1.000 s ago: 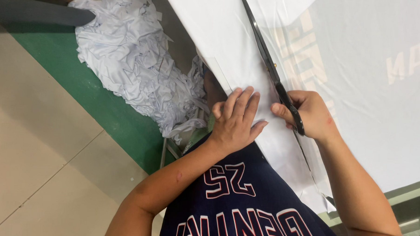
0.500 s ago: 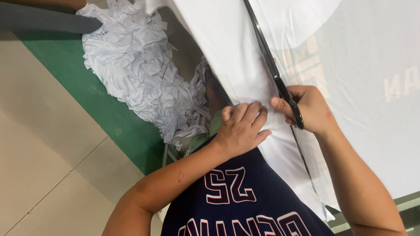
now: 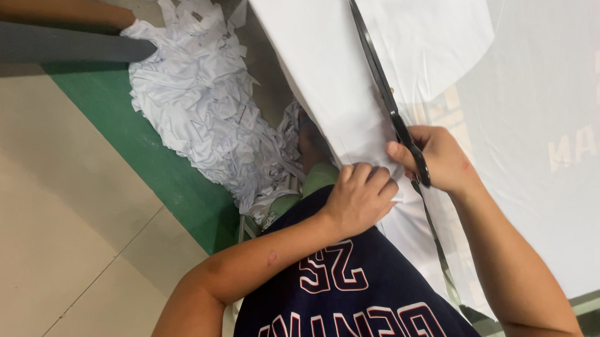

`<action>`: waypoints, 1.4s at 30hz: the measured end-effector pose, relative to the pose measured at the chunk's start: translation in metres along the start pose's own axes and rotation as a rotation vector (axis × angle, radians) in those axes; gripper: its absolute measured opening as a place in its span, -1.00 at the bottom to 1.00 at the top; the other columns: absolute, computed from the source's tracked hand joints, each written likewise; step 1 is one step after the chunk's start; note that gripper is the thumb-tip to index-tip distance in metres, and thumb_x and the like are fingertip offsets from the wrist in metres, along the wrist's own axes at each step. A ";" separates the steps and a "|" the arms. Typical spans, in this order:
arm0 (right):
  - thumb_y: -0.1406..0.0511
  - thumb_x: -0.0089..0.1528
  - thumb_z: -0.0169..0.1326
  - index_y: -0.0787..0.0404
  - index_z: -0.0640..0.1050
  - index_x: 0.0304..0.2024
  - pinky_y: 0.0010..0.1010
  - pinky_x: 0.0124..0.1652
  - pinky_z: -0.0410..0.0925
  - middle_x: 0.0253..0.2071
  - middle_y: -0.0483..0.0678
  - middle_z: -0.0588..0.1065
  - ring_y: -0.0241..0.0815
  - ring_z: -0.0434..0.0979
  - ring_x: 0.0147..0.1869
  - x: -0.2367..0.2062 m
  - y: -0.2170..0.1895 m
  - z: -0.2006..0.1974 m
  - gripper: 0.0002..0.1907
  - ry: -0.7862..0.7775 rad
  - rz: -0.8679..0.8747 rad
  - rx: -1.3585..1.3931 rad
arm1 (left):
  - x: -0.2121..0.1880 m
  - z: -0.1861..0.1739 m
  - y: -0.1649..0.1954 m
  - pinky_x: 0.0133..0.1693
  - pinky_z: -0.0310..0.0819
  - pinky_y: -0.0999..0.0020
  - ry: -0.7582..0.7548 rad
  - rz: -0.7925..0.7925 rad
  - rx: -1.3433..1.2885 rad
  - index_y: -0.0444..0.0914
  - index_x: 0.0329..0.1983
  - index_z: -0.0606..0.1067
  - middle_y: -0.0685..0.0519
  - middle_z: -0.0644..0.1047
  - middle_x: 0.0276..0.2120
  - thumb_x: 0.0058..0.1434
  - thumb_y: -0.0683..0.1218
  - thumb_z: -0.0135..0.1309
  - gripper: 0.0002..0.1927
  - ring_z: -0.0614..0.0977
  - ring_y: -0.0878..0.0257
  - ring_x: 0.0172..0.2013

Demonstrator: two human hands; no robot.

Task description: The person lays a large white fabric sheet on a glass table, aligns it, and then uses scissors to cut the fabric into a specific shape. After cutting, the person lifts the finished piece to display the printed design.

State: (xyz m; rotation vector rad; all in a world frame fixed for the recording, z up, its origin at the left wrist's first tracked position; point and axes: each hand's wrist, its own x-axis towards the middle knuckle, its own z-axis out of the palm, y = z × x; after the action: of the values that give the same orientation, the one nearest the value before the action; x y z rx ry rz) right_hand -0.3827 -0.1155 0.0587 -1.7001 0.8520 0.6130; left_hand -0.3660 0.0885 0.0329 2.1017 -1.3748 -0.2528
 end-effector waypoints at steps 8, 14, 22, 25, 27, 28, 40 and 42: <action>-0.17 0.18 0.17 0.24 0.49 -0.47 -0.49 -0.56 0.28 -0.63 -0.12 0.40 -0.36 0.42 -0.57 0.037 -0.035 -0.009 -0.40 -0.067 -0.071 0.038 | 0.010 -0.006 -0.010 -0.16 0.32 0.20 0.006 0.042 -0.043 -0.15 -0.32 0.48 0.11 0.44 -0.29 0.14 -0.08 0.13 -0.91 0.47 0.13 -0.21; -0.10 0.09 0.29 0.28 0.49 -0.57 -0.44 -0.64 0.23 -0.71 -0.09 0.36 -0.29 0.37 -0.68 0.033 -0.053 -0.005 -0.42 0.010 0.004 -0.014 | 0.014 -0.008 -0.010 -0.19 0.32 0.19 -0.004 0.056 -0.051 -0.15 -0.34 0.48 0.10 0.43 -0.30 0.16 -0.10 0.08 -0.96 0.46 0.12 -0.25; -0.12 0.07 0.32 0.33 0.53 -0.55 -0.45 -0.64 0.27 -0.74 -0.08 0.38 -0.27 0.41 -0.69 0.050 -0.082 -0.004 -0.38 0.040 0.000 -0.061 | 0.018 -0.012 -0.019 -0.22 0.29 0.18 -0.050 0.094 -0.080 -0.16 -0.32 0.49 0.11 0.44 -0.29 0.16 -0.11 0.04 -0.95 0.46 0.13 -0.26; -0.10 0.06 0.32 0.31 0.54 -0.56 -0.44 -0.65 0.25 -0.74 -0.08 0.39 -0.28 0.39 -0.69 0.043 -0.088 0.000 -0.41 0.050 0.013 -0.069 | 0.022 -0.026 -0.027 -0.15 0.32 0.12 -0.135 0.112 -0.210 -0.17 -0.29 0.48 0.08 0.45 -0.26 0.18 -0.16 0.06 -0.95 0.49 0.09 -0.22; -0.09 0.06 0.30 0.27 0.56 -0.56 -0.43 -0.66 0.23 -0.75 -0.10 0.40 -0.29 0.38 -0.71 0.032 -0.087 0.003 -0.45 0.060 0.007 0.011 | 0.018 -0.039 -0.044 -0.01 0.35 0.06 -0.123 0.173 -0.457 -0.21 -0.26 0.47 0.00 0.47 -0.20 0.10 -0.19 0.06 -0.87 0.50 -0.03 -0.13; -0.09 0.05 0.30 0.26 0.56 -0.56 -0.43 -0.67 0.21 -0.76 -0.10 0.40 -0.29 0.37 -0.71 0.020 -0.082 0.007 -0.46 0.060 0.008 0.082 | 0.012 -0.046 -0.056 0.06 0.37 0.03 -0.131 0.209 -0.586 -0.24 -0.25 0.46 -0.04 0.48 -0.17 0.06 -0.20 0.05 -0.83 0.50 -0.09 -0.09; 0.05 0.11 0.32 0.21 0.55 -0.48 -0.51 -0.64 0.26 -0.71 -0.17 0.42 -0.40 0.41 -0.67 -0.156 0.006 0.235 -0.61 0.448 0.047 0.742 | -0.123 -0.162 -0.349 -0.31 0.36 0.05 -0.274 -0.802 -0.489 -0.41 0.10 0.49 -0.19 0.51 -0.27 0.36 -0.12 -0.12 -0.65 0.45 0.03 -0.37; 0.07 0.13 0.34 0.25 0.52 -0.49 -0.50 -0.65 0.22 -0.71 -0.12 0.42 -0.36 0.41 -0.67 -0.168 0.015 0.272 -0.58 0.552 0.042 0.902 | -0.117 -0.154 -0.348 -0.30 0.37 0.06 -0.538 -0.785 -0.113 -0.39 0.07 0.50 -0.18 0.52 -0.28 0.33 -0.12 -0.09 -0.67 0.47 0.03 -0.35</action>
State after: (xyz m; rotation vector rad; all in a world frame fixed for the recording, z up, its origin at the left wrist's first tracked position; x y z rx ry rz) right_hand -0.4919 0.1821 0.1013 -1.0021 1.2983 -0.2461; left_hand -0.0794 0.3474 -0.0658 2.4773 -0.6764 -1.2493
